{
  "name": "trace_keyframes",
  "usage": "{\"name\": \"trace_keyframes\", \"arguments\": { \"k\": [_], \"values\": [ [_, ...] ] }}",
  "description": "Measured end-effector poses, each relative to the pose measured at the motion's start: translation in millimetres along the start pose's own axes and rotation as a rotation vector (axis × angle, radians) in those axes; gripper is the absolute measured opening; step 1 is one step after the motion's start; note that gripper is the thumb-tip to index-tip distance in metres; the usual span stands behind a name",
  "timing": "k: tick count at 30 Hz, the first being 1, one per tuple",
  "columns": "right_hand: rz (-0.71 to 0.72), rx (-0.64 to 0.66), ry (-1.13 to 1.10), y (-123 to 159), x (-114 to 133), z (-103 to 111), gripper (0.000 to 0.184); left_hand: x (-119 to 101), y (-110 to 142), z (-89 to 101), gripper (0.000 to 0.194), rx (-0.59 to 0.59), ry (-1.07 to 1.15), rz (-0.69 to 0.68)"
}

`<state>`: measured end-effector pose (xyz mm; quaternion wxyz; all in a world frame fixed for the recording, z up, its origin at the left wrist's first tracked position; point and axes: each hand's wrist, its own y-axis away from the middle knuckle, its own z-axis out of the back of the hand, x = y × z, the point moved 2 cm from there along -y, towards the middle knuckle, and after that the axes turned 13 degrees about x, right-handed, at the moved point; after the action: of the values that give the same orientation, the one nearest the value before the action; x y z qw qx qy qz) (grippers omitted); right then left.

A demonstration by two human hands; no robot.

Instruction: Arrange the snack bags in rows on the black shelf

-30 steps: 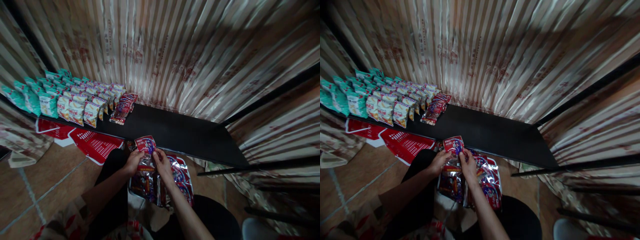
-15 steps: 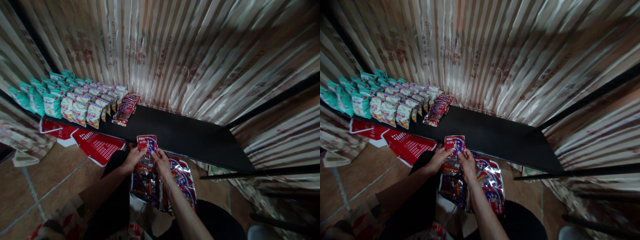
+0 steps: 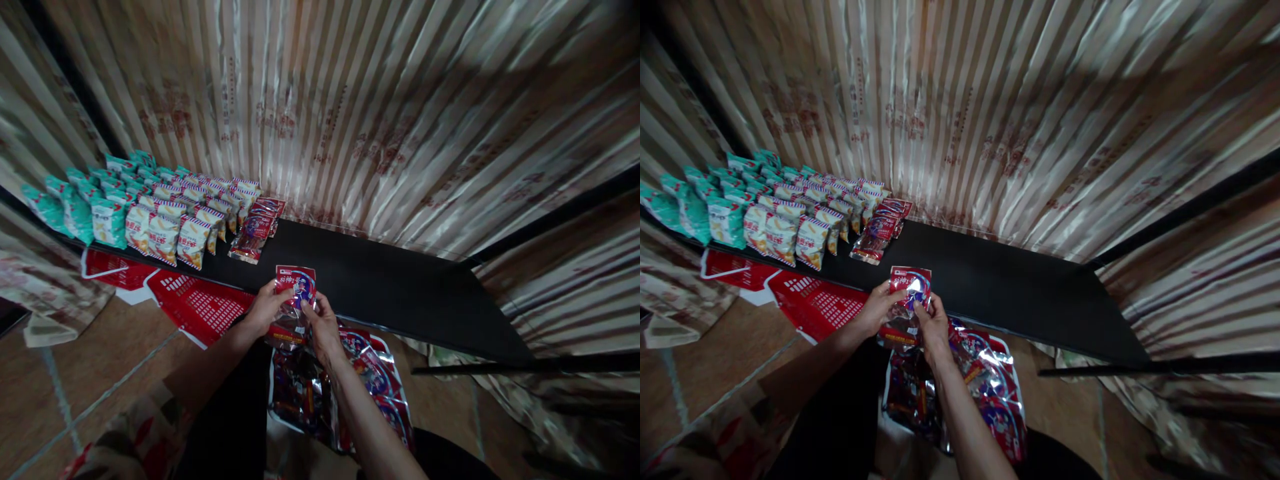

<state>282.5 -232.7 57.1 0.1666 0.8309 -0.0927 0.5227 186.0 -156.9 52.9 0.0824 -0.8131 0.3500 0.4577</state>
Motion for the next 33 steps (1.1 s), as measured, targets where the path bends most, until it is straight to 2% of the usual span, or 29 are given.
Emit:
{"name": "trace_keyframes", "arguments": {
  "k": [12,22,27,33],
  "values": [
    [-0.006,0.039,0.008,-38,0,-29,0.043,-40,-17,21.8,0.037,-0.016,0.052,0.046],
    [-0.141,0.220,-0.059,-50,-1,-37,0.047,-56,-43,38.4,0.029,-0.021,0.063,0.014],
    [-0.189,0.186,-0.070,-62,-6,-45,0.049,-65,-52,50.3,0.027,0.021,0.050,0.027],
    [-0.140,0.137,-0.037,-72,-16,-55,0.049,-69,-54,61.1,0.035,0.014,0.021,0.045]
  ]
}}
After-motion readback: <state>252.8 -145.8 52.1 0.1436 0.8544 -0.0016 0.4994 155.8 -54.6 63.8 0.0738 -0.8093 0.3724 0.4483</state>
